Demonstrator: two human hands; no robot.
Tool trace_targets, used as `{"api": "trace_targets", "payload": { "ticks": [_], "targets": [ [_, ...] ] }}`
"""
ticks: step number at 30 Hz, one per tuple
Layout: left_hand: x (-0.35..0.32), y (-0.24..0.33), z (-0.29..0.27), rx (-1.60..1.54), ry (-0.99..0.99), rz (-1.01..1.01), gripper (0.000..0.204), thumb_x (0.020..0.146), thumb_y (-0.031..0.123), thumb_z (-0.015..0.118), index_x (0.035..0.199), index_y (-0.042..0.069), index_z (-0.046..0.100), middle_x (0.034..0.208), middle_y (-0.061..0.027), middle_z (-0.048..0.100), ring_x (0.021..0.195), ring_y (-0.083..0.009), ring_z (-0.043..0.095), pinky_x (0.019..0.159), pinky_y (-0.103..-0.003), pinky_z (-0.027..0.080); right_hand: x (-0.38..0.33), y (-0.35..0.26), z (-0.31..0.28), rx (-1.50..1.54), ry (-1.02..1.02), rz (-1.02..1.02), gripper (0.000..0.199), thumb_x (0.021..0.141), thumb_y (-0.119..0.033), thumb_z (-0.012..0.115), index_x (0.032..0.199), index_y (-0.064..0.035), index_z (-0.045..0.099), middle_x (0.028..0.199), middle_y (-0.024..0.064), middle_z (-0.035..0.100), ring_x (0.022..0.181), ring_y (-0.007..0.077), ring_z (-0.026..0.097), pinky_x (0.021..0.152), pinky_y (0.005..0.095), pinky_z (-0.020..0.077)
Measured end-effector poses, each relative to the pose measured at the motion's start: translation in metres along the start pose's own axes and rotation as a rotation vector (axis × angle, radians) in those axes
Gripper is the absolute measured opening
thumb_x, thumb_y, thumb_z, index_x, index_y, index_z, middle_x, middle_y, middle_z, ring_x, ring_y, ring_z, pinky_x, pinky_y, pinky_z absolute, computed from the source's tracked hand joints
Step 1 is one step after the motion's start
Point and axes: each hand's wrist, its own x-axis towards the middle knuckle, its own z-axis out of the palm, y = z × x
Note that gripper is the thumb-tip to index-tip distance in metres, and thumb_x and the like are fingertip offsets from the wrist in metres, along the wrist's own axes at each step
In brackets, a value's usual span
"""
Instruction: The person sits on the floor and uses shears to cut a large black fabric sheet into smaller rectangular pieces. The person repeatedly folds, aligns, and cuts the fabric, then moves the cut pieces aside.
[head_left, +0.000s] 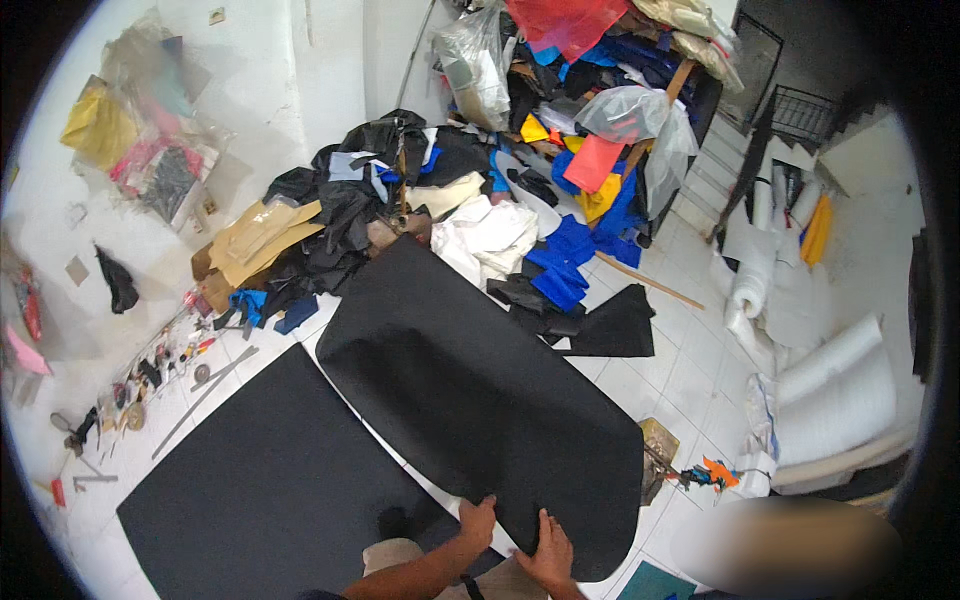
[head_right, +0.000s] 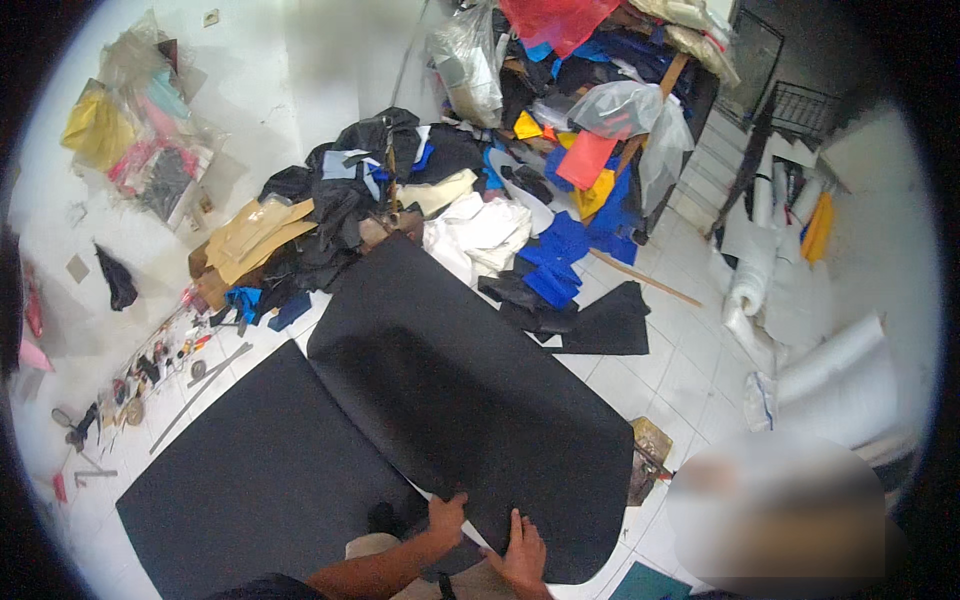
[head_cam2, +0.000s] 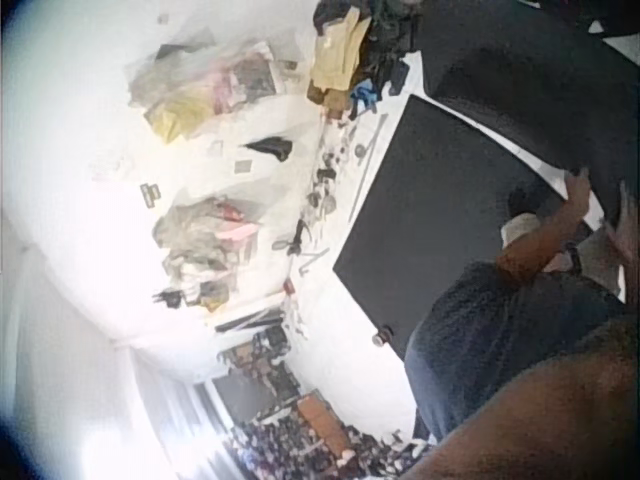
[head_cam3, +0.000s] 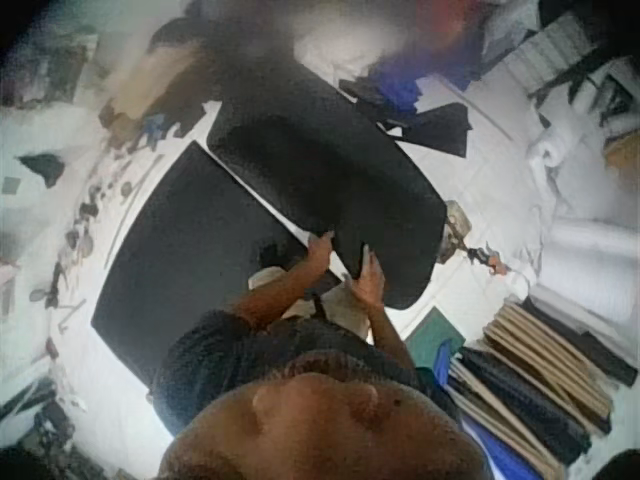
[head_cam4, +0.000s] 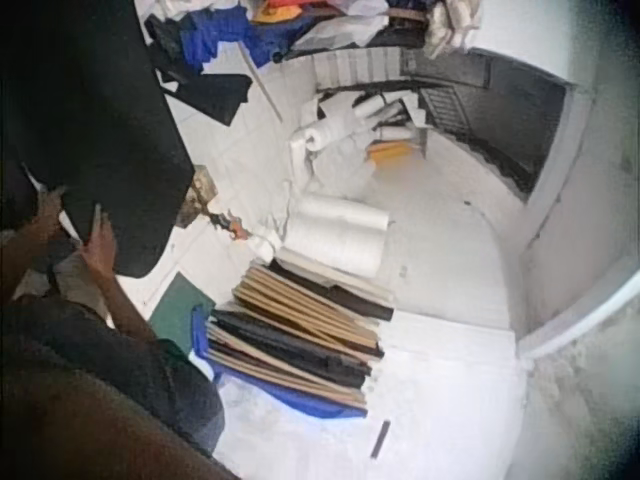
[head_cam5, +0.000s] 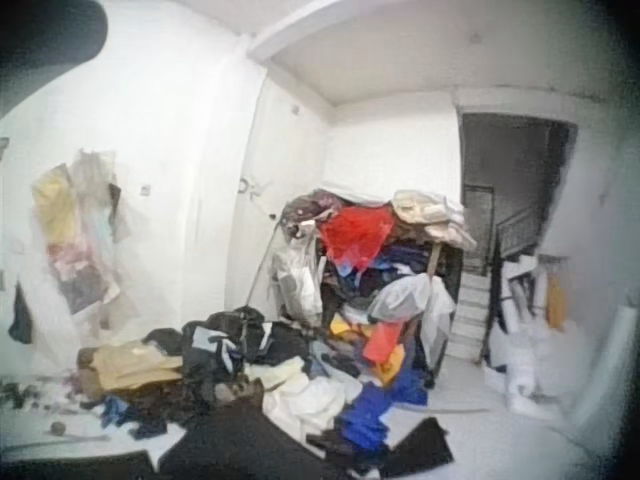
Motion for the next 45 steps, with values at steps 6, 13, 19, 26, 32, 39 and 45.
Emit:
{"api": "trace_targets", "payload": {
  "ticks": [6,13,19,26,32,39,45],
  "targets": [
    [0.006,0.078,-0.105,-0.014,-0.3,-0.181,0.036,0.087,0.015,0.064,0.116,-0.005,0.058,0.116,-0.0148,0.058,0.098,-0.0261,0.057,0.092,-0.044,0.046,-0.067,-0.068,0.027,0.206,0.226,0.192,0.028,0.079,-0.009,0.062,0.106,-0.0058,0.067,0.086,0.0203,0.068,0.081,0.0386,0.066,0.075,0.0482,0.0514],
    [0.095,0.239,-0.24,-0.474,-0.192,0.057,0.065,0.087,0.016,0.066,0.141,-0.005,0.035,0.137,-0.0222,0.047,0.125,-0.0365,0.047,0.105,-0.05,0.038,-0.187,-0.097,0.046,0.156,0.187,0.136,0.026,0.081,-0.005,0.062,0.106,-0.0074,0.066,0.084,0.0195,0.067,0.082,0.0388,0.066,0.074,0.0471,0.0523],
    [0.142,0.235,-0.403,0.02,-0.03,0.165,0.058,0.09,0.016,0.065,0.132,-0.014,0.039,0.129,-0.028,0.052,0.113,-0.0367,0.057,0.095,-0.044,0.046,-0.284,-0.174,0.109,0.122,0.112,0.071,0.022,0.079,-0.008,0.064,0.101,-0.0038,0.065,0.081,0.0217,0.067,0.078,0.0412,0.066,0.072,0.0497,0.0524],
    [0.081,0.2,-0.628,0.304,0.122,0.289,0.04,0.09,0.018,0.066,0.117,-0.01,0.057,0.111,-0.0212,0.065,0.099,-0.0301,0.062,0.087,-0.039,0.047,-0.449,-0.299,0.2,0.117,-0.002,0.192,0.016,0.075,-0.014,0.065,0.086,-0.0038,0.061,0.074,0.023,0.065,0.073,0.0433,0.065,0.068,0.0537,0.0519],
    [0.043,0.181,-0.798,0.553,0.153,0.37,0.038,0.089,0.025,0.067,0.1,-0.011,0.061,0.105,-0.0275,0.066,0.098,-0.0392,0.064,0.085,-0.045,0.047,-0.58,-0.408,0.275,0.132,0.026,0.203,0.013,0.072,-0.007,0.06,0.083,-0.0016,0.06,0.07,0.0257,0.064,0.067,0.0447,0.065,0.064,0.0538,0.0519],
    [-0.025,0.176,-0.977,0.729,0.062,0.316,0.047,0.091,0.037,0.057,0.094,-0.01,0.065,0.101,-0.0347,0.064,0.1,-0.0497,0.061,0.086,-0.053,0.048,-0.712,-0.518,0.318,-0.07,-0.16,0.249,0.019,0.067,-0.007,0.06,0.086,-0.0022,0.062,0.073,0.0258,0.065,0.072,0.047,0.065,0.07,0.0551,0.0521],
    [-0.067,0.173,-1.124,0.669,-0.028,0.378,0.041,0.098,0.031,0.05,0.095,-0.008,0.061,0.099,-0.0318,0.064,0.098,-0.0483,0.061,0.087,-0.052,0.047,-0.8,-0.594,0.327,-0.184,-0.283,0.182,0.018,0.069,-0.01,0.06,0.083,0.0,0.065,0.082,0.0253,0.068,0.08,0.0454,0.067,0.074,0.0552,0.053]
  ]
}}
